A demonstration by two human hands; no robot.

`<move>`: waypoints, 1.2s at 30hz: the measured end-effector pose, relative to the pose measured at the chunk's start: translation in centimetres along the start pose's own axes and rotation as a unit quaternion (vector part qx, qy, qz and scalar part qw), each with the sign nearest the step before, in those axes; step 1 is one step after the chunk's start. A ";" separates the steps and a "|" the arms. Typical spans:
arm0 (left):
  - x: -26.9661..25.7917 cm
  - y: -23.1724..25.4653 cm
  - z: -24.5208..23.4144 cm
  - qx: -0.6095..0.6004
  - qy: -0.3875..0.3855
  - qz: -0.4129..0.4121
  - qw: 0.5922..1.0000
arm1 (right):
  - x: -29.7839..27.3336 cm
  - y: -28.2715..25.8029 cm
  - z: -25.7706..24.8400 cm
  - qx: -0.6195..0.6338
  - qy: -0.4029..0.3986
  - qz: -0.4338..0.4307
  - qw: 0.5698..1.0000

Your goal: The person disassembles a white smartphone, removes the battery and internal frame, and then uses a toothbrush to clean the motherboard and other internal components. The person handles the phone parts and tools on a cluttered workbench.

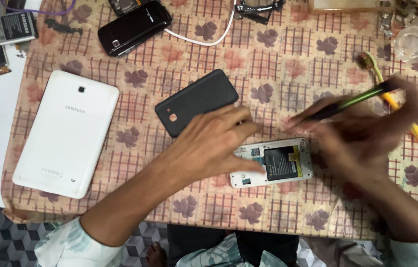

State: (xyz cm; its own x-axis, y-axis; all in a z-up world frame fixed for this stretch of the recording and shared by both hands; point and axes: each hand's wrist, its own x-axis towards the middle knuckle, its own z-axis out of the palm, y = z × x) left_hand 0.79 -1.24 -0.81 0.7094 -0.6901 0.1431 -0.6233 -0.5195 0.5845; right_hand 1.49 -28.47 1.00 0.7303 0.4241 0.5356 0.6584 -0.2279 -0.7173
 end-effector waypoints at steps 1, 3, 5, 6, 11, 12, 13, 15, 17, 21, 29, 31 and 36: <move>-0.1 -0.1 0.2 0.003 0.008 -0.004 1.000 | 0.0 -0.2 -0.4 -0.026 0.007 -0.014 1.000; -0.2 -0.3 0.5 0.013 0.024 -0.011 1.000 | 0.0 -0.4 -0.9 -0.051 0.015 -0.021 0.998; 0.1 0.1 0.9 0.010 0.041 0.000 0.999 | 0.1 -0.5 -0.7 -0.057 0.009 -0.004 0.998; 0.4 0.2 1.1 0.010 0.049 0.007 0.999 | 0.2 -0.5 -0.4 -0.063 0.002 0.007 0.998; 2.0 0.2 2.4 0.020 0.107 0.017 0.994 | 0.5 -1.1 0.1 -0.062 -0.037 -0.013 0.997; 2.2 0.0 2.6 0.013 0.095 0.004 0.995 | 0.6 -1.3 0.1 -0.077 -0.034 -0.011 0.996; 2.4 -0.1 2.8 0.014 0.078 -0.012 0.997 | 0.7 -1.4 0.0 -0.092 -0.031 -0.009 0.995; 2.8 0.0 3.1 0.017 0.042 -0.042 0.998 | 0.8 -1.5 -0.1 -0.078 -0.026 -0.005 0.997; 3.2 0.6 3.0 0.096 0.088 -0.012 0.991 | 0.8 -1.1 0.1 -0.051 -0.006 -0.018 0.999; 2.8 1.6 0.2 0.245 0.168 0.050 0.954 | -0.1 -0.3 1.3 0.053 0.019 -0.043 0.998; -3.7 -1.4 -5.5 -0.082 0.150 -0.220 0.960 | -1.9 0.7 1.7 0.092 -0.071 0.061 0.991; -3.8 -1.6 -5.0 -0.102 0.148 -0.258 0.949 | -1.9 0.8 1.7 0.081 -0.085 0.058 0.991; -3.6 -1.9 -4.7 -0.092 0.243 -0.191 0.946 | -1.9 0.9 1.7 0.115 -0.095 0.024 0.988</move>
State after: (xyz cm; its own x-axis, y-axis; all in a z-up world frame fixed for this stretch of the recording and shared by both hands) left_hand 0.95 4.54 1.33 0.9672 -0.1324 0.2169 -0.2536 -0.5567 0.7911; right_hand 0.40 -28.00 -1.47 0.6974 0.5799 0.4212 0.5491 -0.0547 -0.8340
